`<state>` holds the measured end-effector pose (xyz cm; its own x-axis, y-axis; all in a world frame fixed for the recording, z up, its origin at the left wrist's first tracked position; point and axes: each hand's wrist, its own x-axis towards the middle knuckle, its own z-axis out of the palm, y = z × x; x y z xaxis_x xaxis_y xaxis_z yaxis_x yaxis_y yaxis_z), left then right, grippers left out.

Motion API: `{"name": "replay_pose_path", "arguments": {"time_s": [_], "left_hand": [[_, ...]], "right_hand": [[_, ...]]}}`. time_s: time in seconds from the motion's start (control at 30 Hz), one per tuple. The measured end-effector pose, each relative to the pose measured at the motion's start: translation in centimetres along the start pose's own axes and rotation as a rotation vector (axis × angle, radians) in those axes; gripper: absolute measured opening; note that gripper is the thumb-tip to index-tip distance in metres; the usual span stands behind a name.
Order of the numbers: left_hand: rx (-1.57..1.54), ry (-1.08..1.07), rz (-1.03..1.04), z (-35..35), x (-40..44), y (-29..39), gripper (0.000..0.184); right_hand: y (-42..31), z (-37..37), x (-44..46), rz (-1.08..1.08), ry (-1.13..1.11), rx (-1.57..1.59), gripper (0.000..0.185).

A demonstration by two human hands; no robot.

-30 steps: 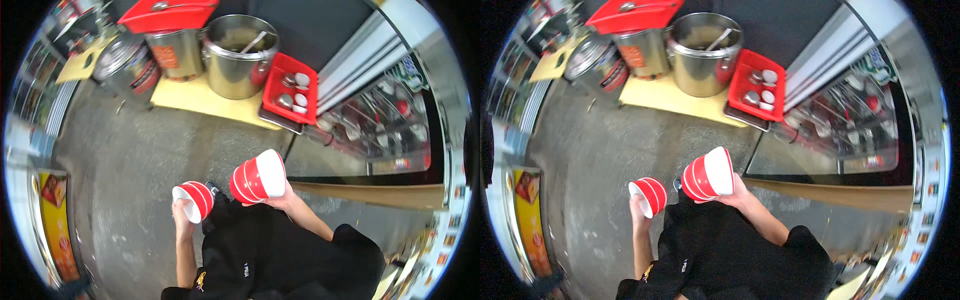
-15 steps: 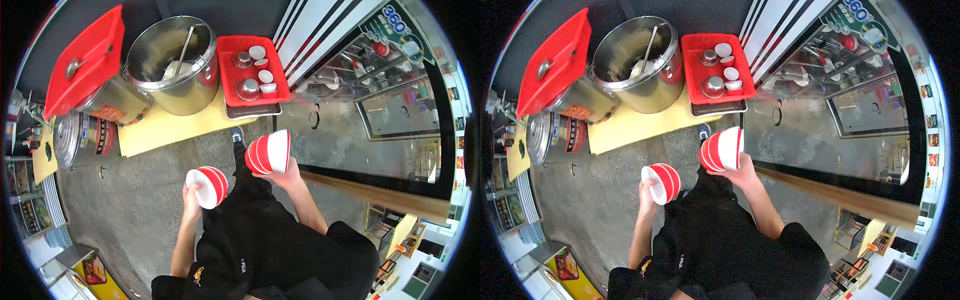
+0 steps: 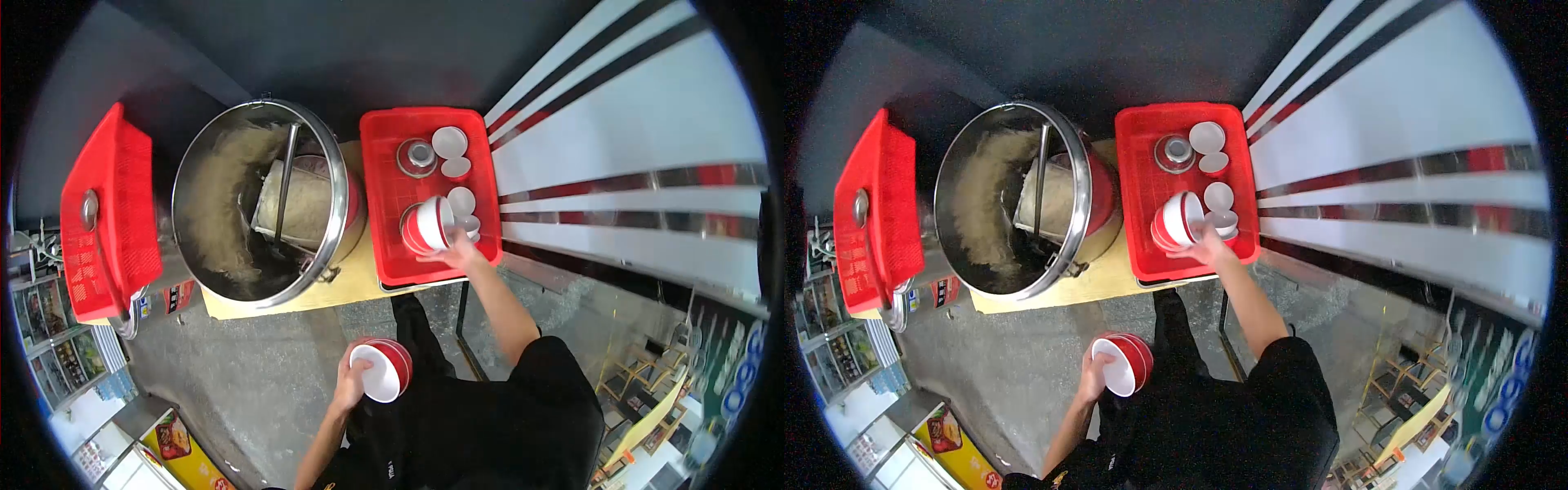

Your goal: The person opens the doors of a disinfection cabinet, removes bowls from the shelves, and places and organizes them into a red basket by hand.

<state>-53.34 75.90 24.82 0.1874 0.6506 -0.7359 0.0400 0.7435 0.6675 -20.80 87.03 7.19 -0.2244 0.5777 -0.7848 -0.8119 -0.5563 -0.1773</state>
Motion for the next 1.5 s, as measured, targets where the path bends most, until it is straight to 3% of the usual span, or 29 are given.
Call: {"name": "replay_pose_path", "arguments": {"time_s": [0.07,0.23,0.37,0.47,0.53,0.77,1.0,1.1,1.27,1.33,1.4,1.47,1.5], "left_hand": [[-0.017,0.021,-0.086,0.8,1.8,0.7,0.047],[0.014,0.057,-0.146,2.4,5.4,2.6,0.047],[0.121,0.084,-0.238,2.0,7.0,2.5,0.047],[0.075,0.115,-0.263,2.1,7.8,2.2,0.047],[0.073,0.148,-0.307,2.6,8.4,3.7,0.046],[0.066,0.152,-0.325,3.2,10.4,4.4,0.046],[0.084,0.169,-0.321,4.1,11.5,5.8,0.044],[0.092,0.181,-0.282,4.1,11.5,5.1,0.041],[0.120,0.267,-0.366,3.8,11.6,3.8,0.037],[0.146,0.273,-0.365,3.4,12.0,2.7,0.036],[0.094,0.308,-0.305,2.7,12.9,0.6,0.036],[0.117,0.225,-0.291,2.1,13.7,-0.8,0.037],[0.092,0.208,-0.248,2.8,14.6,-0.5,0.039]], "right_hand": [[-2.5,-3.3,7.7,0.026,0.025,-0.014,0.049],[-7.5,-0.4,15.9,0.101,-0.027,-0.078,0.048],[-7.6,-0.7,23.2,0.021,-0.041,-0.052,0.050],[-7.9,-0.6,26.7,-0.021,-0.042,-0.031,0.053],[-7.8,-0.3,28.6,-0.003,0.093,0.030,0.059],[-8.8,-0.1,31.9,0.066,0.108,0.033,0.060],[-10.8,2.6,32.1,0.120,0.299,-0.105,0.061],[-10.7,3.2,31.5,0.084,0.425,-0.219,0.073],[-10.9,3.5,30.2,0.152,0.357,-0.407,0.100],[-10.6,3.4,28.0,0.102,0.340,-0.430,0.101],[-9.6,2.0,26.0,-0.053,0.134,-0.419,0.099],[-8.1,1.8,21.4,-0.079,0.148,-0.417,0.096],[-7.2,1.4,19.0,-0.080,0.043,-0.501,0.094]]}}
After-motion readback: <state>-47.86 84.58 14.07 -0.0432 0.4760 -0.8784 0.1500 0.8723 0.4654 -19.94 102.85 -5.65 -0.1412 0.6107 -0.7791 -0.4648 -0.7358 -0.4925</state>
